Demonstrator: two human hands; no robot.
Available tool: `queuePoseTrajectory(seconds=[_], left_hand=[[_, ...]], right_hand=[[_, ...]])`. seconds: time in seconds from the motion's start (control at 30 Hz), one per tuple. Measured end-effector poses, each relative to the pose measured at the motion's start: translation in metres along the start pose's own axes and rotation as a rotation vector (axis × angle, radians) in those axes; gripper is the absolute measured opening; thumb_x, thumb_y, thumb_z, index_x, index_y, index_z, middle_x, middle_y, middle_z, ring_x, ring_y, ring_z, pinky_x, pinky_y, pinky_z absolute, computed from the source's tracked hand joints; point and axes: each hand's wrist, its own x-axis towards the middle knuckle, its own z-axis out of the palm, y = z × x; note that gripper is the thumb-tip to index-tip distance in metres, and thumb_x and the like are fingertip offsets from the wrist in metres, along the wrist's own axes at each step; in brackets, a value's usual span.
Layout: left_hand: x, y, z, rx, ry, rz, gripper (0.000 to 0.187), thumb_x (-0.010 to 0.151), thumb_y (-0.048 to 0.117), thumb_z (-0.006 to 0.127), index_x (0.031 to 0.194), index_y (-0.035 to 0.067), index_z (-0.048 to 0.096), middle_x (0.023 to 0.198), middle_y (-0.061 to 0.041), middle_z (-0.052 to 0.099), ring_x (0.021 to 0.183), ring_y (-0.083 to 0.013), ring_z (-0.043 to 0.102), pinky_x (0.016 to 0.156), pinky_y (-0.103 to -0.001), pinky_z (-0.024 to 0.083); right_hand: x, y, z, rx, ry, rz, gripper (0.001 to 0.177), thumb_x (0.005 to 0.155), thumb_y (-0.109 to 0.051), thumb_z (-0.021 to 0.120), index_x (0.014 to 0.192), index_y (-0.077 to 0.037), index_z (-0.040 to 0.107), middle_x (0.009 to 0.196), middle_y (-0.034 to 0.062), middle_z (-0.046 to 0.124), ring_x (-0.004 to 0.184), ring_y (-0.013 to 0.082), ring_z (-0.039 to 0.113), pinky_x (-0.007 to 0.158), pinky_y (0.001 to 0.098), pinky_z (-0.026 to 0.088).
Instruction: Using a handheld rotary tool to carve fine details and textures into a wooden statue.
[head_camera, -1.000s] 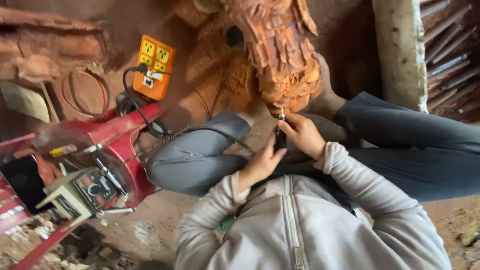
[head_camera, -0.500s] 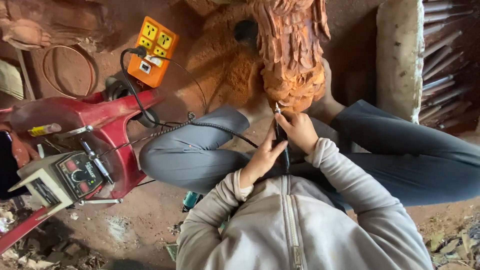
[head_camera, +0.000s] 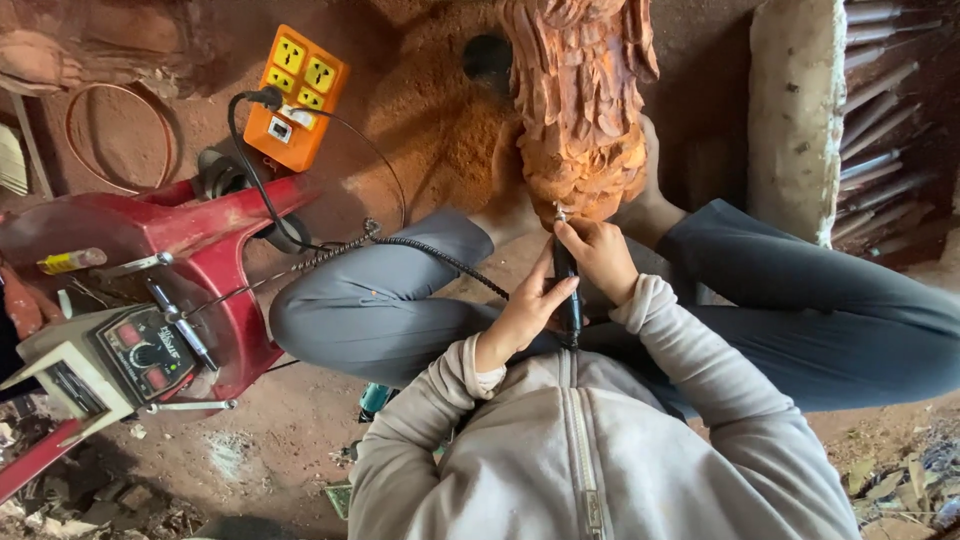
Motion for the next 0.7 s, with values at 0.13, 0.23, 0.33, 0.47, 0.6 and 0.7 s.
queuePoseTrajectory(seconds=[0.13, 0.23, 0.33, 0.47, 0.6, 0.7], left_hand=[[-0.014, 0.029, 0.019, 0.155, -0.014, 0.086, 0.077, 0.100, 0.017, 0.059, 0.165, 0.012, 0.016, 0.100, -0.011, 0.066, 0.068, -0.0163, 0.066, 0.058, -0.025, 0.052], [-0.014, 0.025, 0.032, 0.279, 0.071, 0.019, 0.078, 0.104, 0.035, 0.057, 0.165, 0.011, 0.014, 0.165, -0.026, 0.023, 0.152, -0.0393, 0.023, 0.122, -0.053, 0.022], [-0.006, -0.004, 0.032, 0.324, 0.104, 0.056, 0.074, 0.105, 0.034, 0.057, 0.165, 0.020, 0.017, 0.164, -0.019, 0.031, 0.150, -0.0343, 0.031, 0.122, -0.051, 0.027], [-0.024, 0.023, 0.055, 0.250, 0.156, 0.039, 0.070, 0.103, 0.032, 0.057, 0.161, 0.009, 0.025, 0.158, -0.023, 0.039, 0.145, -0.0354, 0.039, 0.120, -0.056, 0.030], [-0.013, 0.009, 0.047, -0.053, 0.097, -0.102, 0.078, 0.104, 0.037, 0.058, 0.165, 0.015, 0.015, 0.168, -0.017, 0.021, 0.144, -0.0418, 0.038, 0.097, -0.054, 0.052], [-0.031, 0.057, 0.063, -0.058, 0.076, -0.011, 0.086, 0.104, 0.032, 0.055, 0.163, 0.006, -0.002, 0.166, -0.031, -0.001, 0.147, -0.0516, 0.020, 0.115, -0.061, 0.034]], right_hand=[[-0.003, 0.005, -0.005, 0.014, -0.001, 0.015, 0.043, 0.105, -0.042, 0.060, 0.083, -0.006, 0.068, 0.069, 0.0195, 0.065, 0.074, 0.0379, 0.068, 0.065, 0.0451, 0.052], [-0.006, 0.006, -0.010, -0.059, 0.012, -0.050, 0.045, 0.105, -0.041, 0.059, 0.081, -0.003, 0.066, 0.069, 0.0206, 0.064, 0.074, 0.0414, 0.067, 0.064, 0.0461, 0.051], [-0.008, 0.005, -0.015, -0.157, 0.017, -0.098, 0.044, 0.104, -0.041, 0.062, 0.080, -0.003, 0.065, 0.071, 0.0215, 0.065, 0.077, 0.0426, 0.068, 0.065, 0.0475, 0.052], [-0.007, -0.011, -0.020, -0.297, -0.077, -0.237, 0.041, 0.101, -0.036, 0.063, 0.077, -0.002, 0.063, 0.071, 0.0209, 0.067, 0.077, 0.0446, 0.069, 0.067, 0.0482, 0.054], [0.003, 0.007, -0.014, -0.563, -0.020, -0.340, 0.046, 0.103, -0.046, 0.059, 0.076, -0.009, 0.066, 0.062, 0.0095, 0.066, 0.072, 0.0333, 0.072, 0.068, 0.0413, 0.055], [0.002, -0.004, -0.018, -0.587, 0.000, -0.321, 0.048, 0.101, -0.047, 0.059, 0.076, -0.007, 0.062, 0.060, 0.0159, 0.063, 0.071, 0.0381, 0.071, 0.067, 0.0452, 0.055]])
